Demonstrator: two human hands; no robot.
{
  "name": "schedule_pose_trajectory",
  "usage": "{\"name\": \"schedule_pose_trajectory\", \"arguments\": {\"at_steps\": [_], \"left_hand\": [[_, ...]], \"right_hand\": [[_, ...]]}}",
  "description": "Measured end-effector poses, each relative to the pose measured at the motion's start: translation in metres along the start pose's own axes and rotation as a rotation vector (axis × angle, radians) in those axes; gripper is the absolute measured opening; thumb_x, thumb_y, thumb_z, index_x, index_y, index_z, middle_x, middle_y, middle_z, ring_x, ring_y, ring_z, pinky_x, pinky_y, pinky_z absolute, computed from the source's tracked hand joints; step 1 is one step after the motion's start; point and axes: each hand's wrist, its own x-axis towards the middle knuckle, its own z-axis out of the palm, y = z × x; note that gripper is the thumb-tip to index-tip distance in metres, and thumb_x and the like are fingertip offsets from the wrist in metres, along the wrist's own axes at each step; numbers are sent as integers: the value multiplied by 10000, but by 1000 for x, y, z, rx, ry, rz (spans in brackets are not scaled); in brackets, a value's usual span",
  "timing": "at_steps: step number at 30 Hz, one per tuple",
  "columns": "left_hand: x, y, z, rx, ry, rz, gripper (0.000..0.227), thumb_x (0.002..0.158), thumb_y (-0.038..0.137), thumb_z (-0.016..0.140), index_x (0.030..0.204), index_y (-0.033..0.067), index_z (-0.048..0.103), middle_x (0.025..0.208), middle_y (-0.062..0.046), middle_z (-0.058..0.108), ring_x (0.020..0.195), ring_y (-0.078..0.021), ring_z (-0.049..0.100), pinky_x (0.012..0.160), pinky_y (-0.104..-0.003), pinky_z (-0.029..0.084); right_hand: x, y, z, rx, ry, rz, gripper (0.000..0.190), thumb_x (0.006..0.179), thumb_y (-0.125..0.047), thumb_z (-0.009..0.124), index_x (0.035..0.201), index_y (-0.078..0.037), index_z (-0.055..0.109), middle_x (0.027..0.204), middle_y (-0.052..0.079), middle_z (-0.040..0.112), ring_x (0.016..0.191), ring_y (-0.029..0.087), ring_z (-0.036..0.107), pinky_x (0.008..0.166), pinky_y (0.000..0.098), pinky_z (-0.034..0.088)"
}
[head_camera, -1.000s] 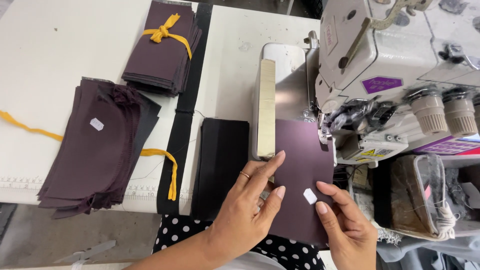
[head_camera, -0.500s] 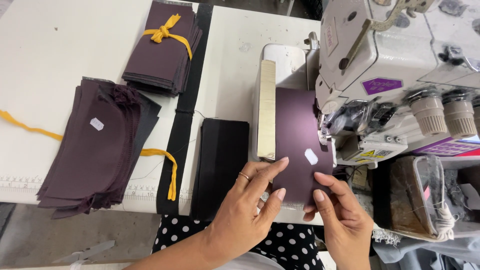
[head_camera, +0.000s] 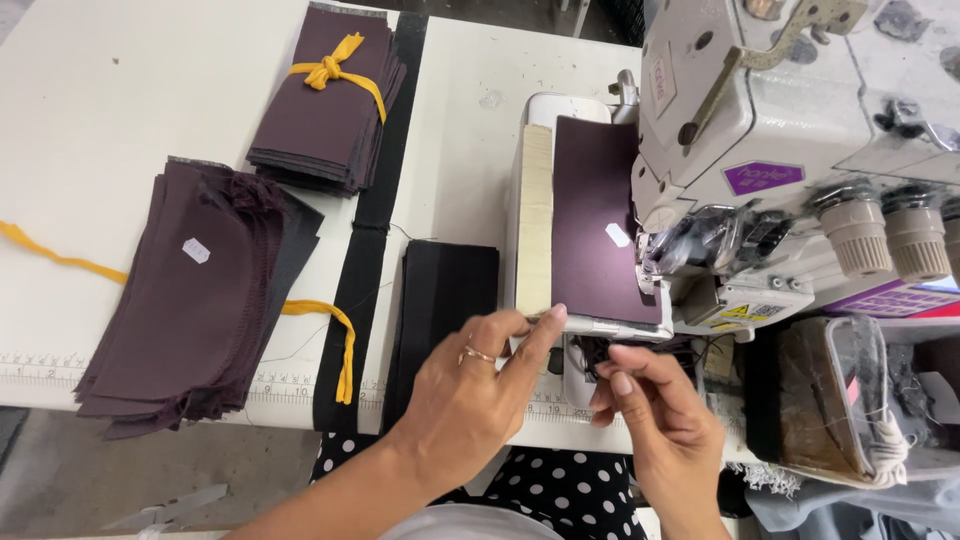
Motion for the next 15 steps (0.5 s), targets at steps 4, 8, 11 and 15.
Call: {"name": "schedule_pose_trajectory", "arguments": {"at_steps": [4, 8, 11, 15], "left_hand": [[48, -22, 15, -106, 50, -138, 650, 931, 24, 747, 1507, 170, 483, 1289, -161, 532, 1156, -290, 552, 1033, -383, 551], [144, -70, 70, -137, -10, -407, 589, 1016, 430, 586, 1441, 32, 495, 1541, -232, 413, 1432, -366, 434, 1151, -559, 427], [193, -111, 115, -255, -475, -777, 968, 942, 625, 680, 1584, 51, 239, 1691, -191, 160, 1541, -430, 133, 1189, -675, 169], [223, -164, 174, -278, -142, -827, 321, 946, 415, 582, 1141, 160, 571, 1022, -105, 729, 910, -353, 712, 738, -497, 555]], "right_hand": [[-3, 8, 5, -65, -84, -101, 212, 980, -7, 598, 1168, 27, 689, 952, 138, 653, 745, 180, 722, 643, 235, 649], [-4, 21, 11, -154, -238, -211, 208, 988, -45, 589, 1174, -37, 682, 991, 111, 693, 759, 137, 731, 650, 202, 692], [-3, 28, 22, -230, -263, -308, 195, 983, -109, 611, 1126, -25, 714, 1013, 121, 706, 730, 124, 704, 621, 195, 674], [-6, 42, 30, -370, -207, -485, 162, 977, -34, 610, 1114, -20, 696, 958, 111, 702, 814, 162, 693, 713, 234, 580]]}}
